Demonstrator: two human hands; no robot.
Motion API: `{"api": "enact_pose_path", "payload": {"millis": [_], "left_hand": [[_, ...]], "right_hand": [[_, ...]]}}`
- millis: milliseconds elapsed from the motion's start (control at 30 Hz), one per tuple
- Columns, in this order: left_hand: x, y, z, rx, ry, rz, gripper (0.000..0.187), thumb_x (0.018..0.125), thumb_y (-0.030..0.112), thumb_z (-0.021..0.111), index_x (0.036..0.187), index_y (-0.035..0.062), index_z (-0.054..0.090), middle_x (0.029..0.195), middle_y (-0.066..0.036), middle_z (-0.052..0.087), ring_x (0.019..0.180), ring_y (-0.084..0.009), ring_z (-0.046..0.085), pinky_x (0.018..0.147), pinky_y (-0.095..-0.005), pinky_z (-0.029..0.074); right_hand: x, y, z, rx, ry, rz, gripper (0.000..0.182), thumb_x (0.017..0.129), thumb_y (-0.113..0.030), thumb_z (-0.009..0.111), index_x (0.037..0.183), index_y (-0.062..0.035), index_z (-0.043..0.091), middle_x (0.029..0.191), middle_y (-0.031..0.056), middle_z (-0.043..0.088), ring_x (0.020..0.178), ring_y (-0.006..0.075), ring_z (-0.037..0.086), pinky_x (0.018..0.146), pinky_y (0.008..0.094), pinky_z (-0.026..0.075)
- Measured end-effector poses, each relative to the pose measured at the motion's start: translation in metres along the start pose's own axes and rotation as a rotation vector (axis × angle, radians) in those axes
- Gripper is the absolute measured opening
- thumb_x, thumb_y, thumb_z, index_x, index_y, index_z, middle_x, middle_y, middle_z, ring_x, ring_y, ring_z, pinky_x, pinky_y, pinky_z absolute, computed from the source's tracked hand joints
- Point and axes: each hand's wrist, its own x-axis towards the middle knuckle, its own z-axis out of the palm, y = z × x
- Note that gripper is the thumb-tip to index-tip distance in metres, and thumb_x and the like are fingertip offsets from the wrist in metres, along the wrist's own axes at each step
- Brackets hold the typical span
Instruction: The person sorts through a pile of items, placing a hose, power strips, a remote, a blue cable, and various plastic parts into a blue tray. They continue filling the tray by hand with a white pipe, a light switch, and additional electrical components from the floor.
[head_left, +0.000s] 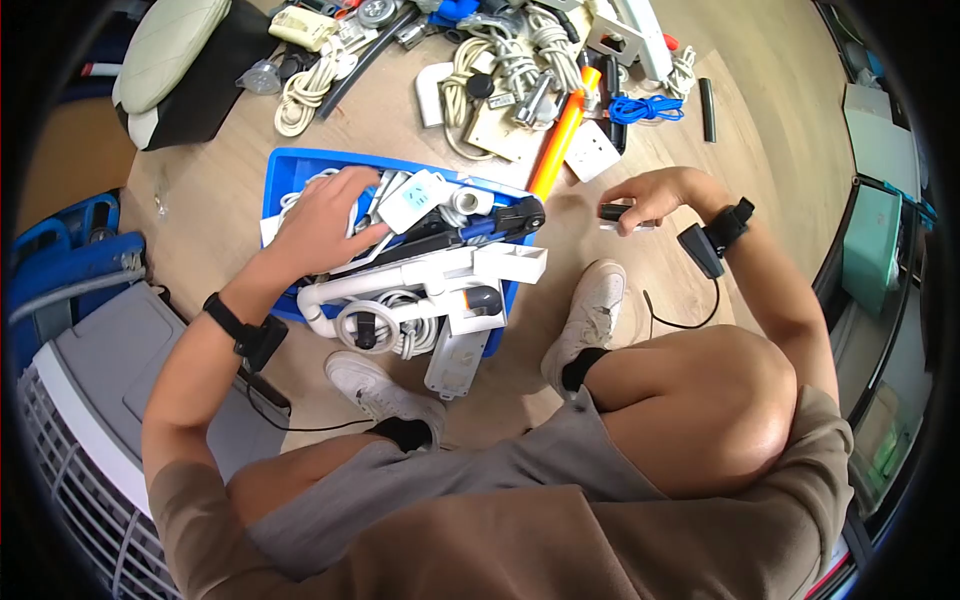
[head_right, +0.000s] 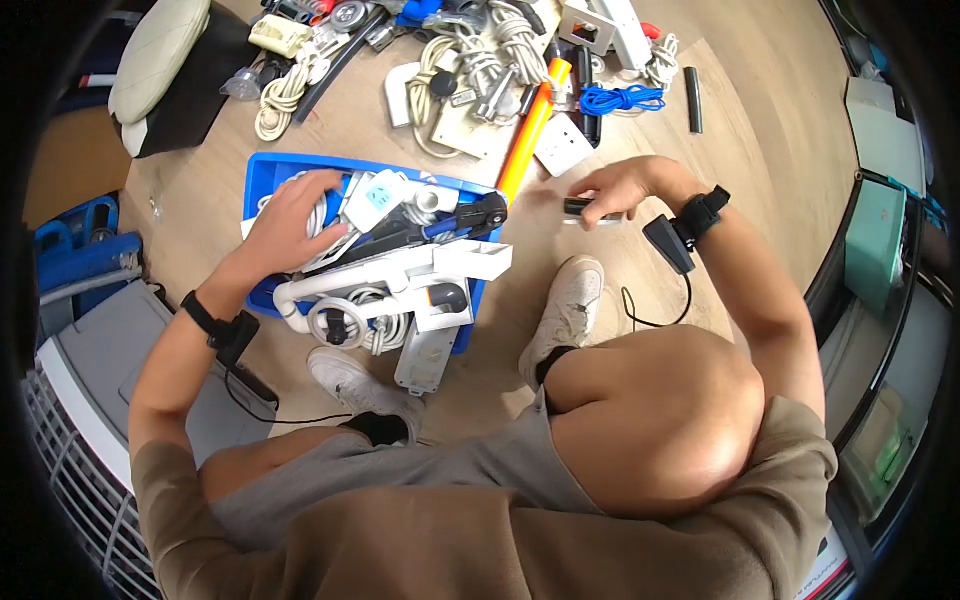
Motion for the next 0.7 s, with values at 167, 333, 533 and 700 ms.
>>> {"api": "enact_pose_path", "payload": {"millis": [167,333,533,700], "left_hand": [[0.021,0.013,0.015,0.079,-0.097,0.008,0.08,0.088,0.043,0.074,0.156,0.0155,0.043,0.155,-0.016,0.049,0.141,-0.0364,0.048,0.118,-0.0623,0.029],[0.018,0.012,0.018,0.19,-0.186,-0.033,0.083,0.089,0.051,0.072,0.158,0.0169,0.041,0.162,-0.011,0.043,0.145,-0.0345,0.043,0.12,-0.0634,0.027],[-0.021,-0.015,0.012,0.265,-0.07,-0.295,0.07,0.085,0.047,0.074,0.14,0.0052,0.057,0.15,-0.019,0.052,0.138,-0.0399,0.048,0.111,-0.0501,0.043],[-0.033,0.001,-0.01,0.31,-0.356,-0.325,0.054,0.083,0.042,0.074,0.124,0.0075,0.068,0.138,-0.018,0.06,0.123,-0.0423,0.057,0.101,-0.0508,0.052]], "right_hand": [[-0.001,-0.096,0.002,-0.27,0.073,-0.612,0.061,0.091,-0.035,0.071,0.146,-0.0132,0.057,0.12,0.0119,0.069,0.112,0.0264,0.064,0.101,0.0384,0.049],[0.0,-0.169,-0.012,-0.312,0.011,-0.63,0.056,0.097,-0.036,0.067,0.147,-0.0131,0.056,0.128,0.0133,0.067,0.116,0.0257,0.062,0.1,0.0388,0.049],[0.015,-0.246,-0.021,-0.34,0.236,-0.558,0.074,0.1,-0.063,0.049,0.156,-0.0146,0.044,0.127,0.0202,0.067,0.116,0.0336,0.064,0.102,0.0435,0.048],[0.082,-0.295,-0.013,-0.325,0.351,-0.515,0.078,0.1,-0.067,0.045,0.157,-0.0133,0.041,0.132,0.0235,0.066,0.121,0.0378,0.063,0.105,0.0459,0.047]]}}
